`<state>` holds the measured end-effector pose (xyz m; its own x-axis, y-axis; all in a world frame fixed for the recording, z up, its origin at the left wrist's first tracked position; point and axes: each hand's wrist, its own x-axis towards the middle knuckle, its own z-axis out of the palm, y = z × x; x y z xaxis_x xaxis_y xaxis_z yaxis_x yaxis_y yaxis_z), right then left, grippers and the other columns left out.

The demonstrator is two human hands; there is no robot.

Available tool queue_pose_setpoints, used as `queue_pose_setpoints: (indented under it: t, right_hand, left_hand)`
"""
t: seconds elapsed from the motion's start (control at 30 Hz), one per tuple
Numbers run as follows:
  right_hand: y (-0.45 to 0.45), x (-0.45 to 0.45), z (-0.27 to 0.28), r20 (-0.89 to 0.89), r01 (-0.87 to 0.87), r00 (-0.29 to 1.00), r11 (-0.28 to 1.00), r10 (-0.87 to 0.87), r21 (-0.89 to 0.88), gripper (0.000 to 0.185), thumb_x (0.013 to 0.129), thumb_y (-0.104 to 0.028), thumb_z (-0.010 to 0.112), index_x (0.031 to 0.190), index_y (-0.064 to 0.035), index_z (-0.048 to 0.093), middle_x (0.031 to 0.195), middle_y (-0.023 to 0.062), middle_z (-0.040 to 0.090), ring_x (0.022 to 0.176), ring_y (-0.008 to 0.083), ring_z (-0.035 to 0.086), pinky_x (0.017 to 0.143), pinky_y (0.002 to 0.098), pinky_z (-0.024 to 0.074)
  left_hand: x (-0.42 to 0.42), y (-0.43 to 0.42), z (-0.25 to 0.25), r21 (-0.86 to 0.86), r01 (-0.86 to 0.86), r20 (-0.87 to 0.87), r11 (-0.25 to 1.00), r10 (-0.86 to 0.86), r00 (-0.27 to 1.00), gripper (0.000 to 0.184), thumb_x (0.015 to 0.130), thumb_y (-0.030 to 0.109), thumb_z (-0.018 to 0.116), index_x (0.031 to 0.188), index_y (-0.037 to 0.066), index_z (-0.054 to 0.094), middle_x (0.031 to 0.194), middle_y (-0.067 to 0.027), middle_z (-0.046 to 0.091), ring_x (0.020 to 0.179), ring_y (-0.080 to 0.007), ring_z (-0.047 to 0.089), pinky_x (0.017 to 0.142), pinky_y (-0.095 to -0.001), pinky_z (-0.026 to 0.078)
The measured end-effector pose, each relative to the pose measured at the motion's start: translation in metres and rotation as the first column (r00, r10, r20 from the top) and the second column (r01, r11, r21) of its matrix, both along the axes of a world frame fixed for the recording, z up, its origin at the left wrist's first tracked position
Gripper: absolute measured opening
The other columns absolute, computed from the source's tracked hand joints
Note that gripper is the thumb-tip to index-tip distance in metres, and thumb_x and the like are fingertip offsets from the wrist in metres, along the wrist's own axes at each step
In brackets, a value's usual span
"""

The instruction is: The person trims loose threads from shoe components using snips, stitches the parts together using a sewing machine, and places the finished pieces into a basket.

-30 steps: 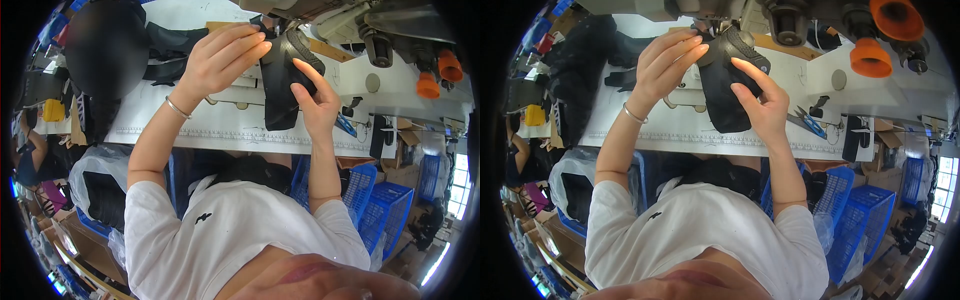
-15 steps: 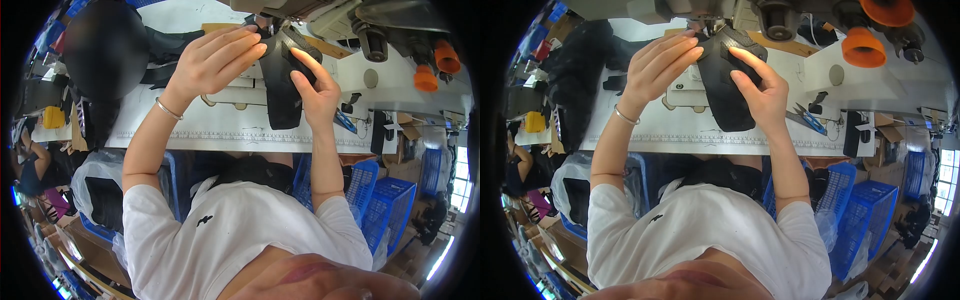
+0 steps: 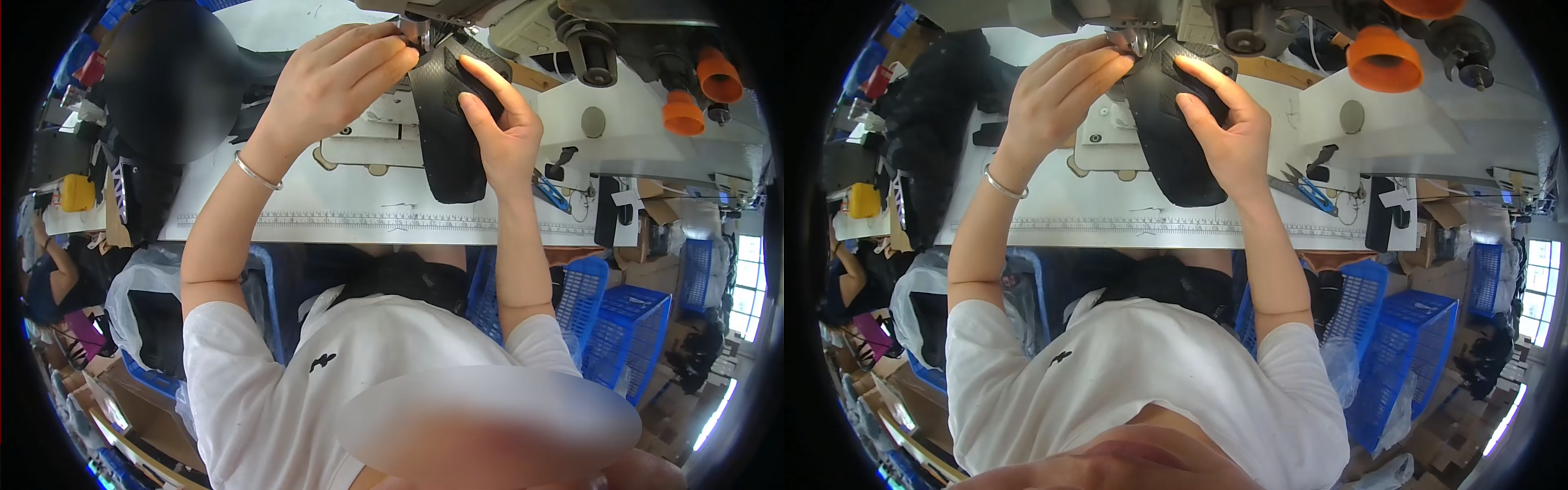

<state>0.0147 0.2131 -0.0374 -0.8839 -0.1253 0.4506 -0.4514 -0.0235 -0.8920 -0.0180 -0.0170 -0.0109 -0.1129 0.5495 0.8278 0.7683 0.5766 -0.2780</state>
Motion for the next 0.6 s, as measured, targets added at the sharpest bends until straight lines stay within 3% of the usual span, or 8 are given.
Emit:
queue_pose_setpoints:
  t: [0.03,0.1,0.17,0.23,0.27,0.37,0.4,0.6]
  right_hand:
    - [0.000,0.000,0.000,0.031,-0.011,0.999,1.000,0.011,-0.011,0.037,0.091,-0.008,0.071,0.128,-0.0033,0.067,0.130,0.0101,0.064,0.112,0.0147,0.061,0.098,0.0280,0.0481]
    - [0.004,0.003,-0.005,-0.142,0.172,0.980,0.957,-0.142,0.234,0.043,0.089,-0.008,0.074,0.131,-0.0069,0.066,0.141,0.0123,0.053,0.120,0.0176,0.056,0.101,0.0303,0.0460]
    - [0.002,0.011,-0.004,-0.365,0.394,0.896,0.833,-0.253,0.388,0.047,0.087,-0.011,0.076,0.132,-0.0110,0.066,0.148,0.0137,0.044,0.125,0.0210,0.051,0.104,0.0330,0.0434]
    - [-0.010,0.029,0.001,-0.603,0.628,0.734,0.651,-0.314,0.426,0.049,0.083,-0.015,0.080,0.130,-0.0158,0.068,0.152,0.0141,0.037,0.128,0.0249,0.047,0.106,0.0360,0.0404]
    - [-0.014,0.033,0.006,-0.622,0.606,0.745,0.635,-0.241,0.479,0.051,0.078,-0.016,0.081,0.128,-0.0159,0.069,0.147,0.0129,0.045,0.129,0.0308,0.046,0.109,0.0408,0.0370]
    - [-0.024,0.023,-0.008,-0.661,0.642,0.714,0.595,-0.231,0.484,0.058,0.071,-0.016,0.081,0.128,-0.0199,0.067,0.139,0.0091,0.052,0.123,0.0317,0.051,0.105,0.0436,0.0380]
    - [-0.022,0.019,-0.009,-0.697,0.668,0.676,0.600,-0.240,0.441,0.059,0.069,-0.007,0.079,0.125,-0.0202,0.069,0.132,0.0077,0.058,0.120,0.0317,0.054,0.102,0.0431,0.0445]
    - [-0.016,0.015,-0.001,-0.744,0.693,0.638,0.571,-0.199,0.441,0.054,0.068,0.004,0.072,0.117,-0.0191,0.074,0.126,0.0075,0.065,0.114,0.0304,0.061,0.094,0.0393,0.0533]
  left_hand:
    - [-0.002,0.000,0.000,0.001,-0.006,-0.009,1.000,0.006,1.000,0.029,0.072,0.006,0.070,0.101,0.003,0.070,0.102,-0.0060,0.068,0.095,-0.0227,0.069,0.076,-0.0322,0.059]
    - [-0.001,0.001,-0.001,0.004,-0.015,-0.002,1.000,0.015,1.000,0.028,0.073,0.006,0.070,0.100,0.003,0.070,0.102,-0.0058,0.068,0.094,-0.0225,0.069,0.076,-0.0320,0.058]
    - [0.003,0.002,-0.003,0.011,-0.024,0.029,1.000,0.023,0.999,0.029,0.071,0.002,0.069,0.099,0.000,0.071,0.103,-0.0090,0.070,0.097,-0.0247,0.070,0.077,-0.0333,0.058]
    - [0.004,0.002,-0.001,0.048,0.000,0.059,0.999,-0.003,0.998,0.028,0.070,0.002,0.070,0.098,0.000,0.071,0.101,-0.0088,0.071,0.096,-0.0248,0.071,0.077,-0.0332,0.058]
    - [0.005,0.002,0.000,0.064,0.013,0.076,0.998,-0.018,0.997,0.028,0.070,0.002,0.070,0.098,0.000,0.070,0.100,-0.0087,0.071,0.095,-0.0248,0.071,0.076,-0.0332,0.058]
    - [0.002,0.002,0.001,0.074,0.045,0.034,0.996,-0.047,0.998,0.029,0.068,0.002,0.071,0.097,0.000,0.071,0.096,-0.0087,0.072,0.093,-0.0249,0.072,0.075,-0.0325,0.058]
    - [0.002,0.003,0.001,0.068,0.025,0.011,0.997,-0.026,1.000,0.029,0.067,0.002,0.072,0.097,0.000,0.071,0.096,-0.0087,0.072,0.093,-0.0250,0.072,0.074,-0.0324,0.058]
    - [0.010,0.008,0.000,0.040,-0.062,-0.023,0.997,0.063,0.998,0.029,0.068,0.002,0.072,0.097,0.001,0.072,0.098,-0.0092,0.073,0.095,-0.0252,0.072,0.073,-0.0322,0.057]
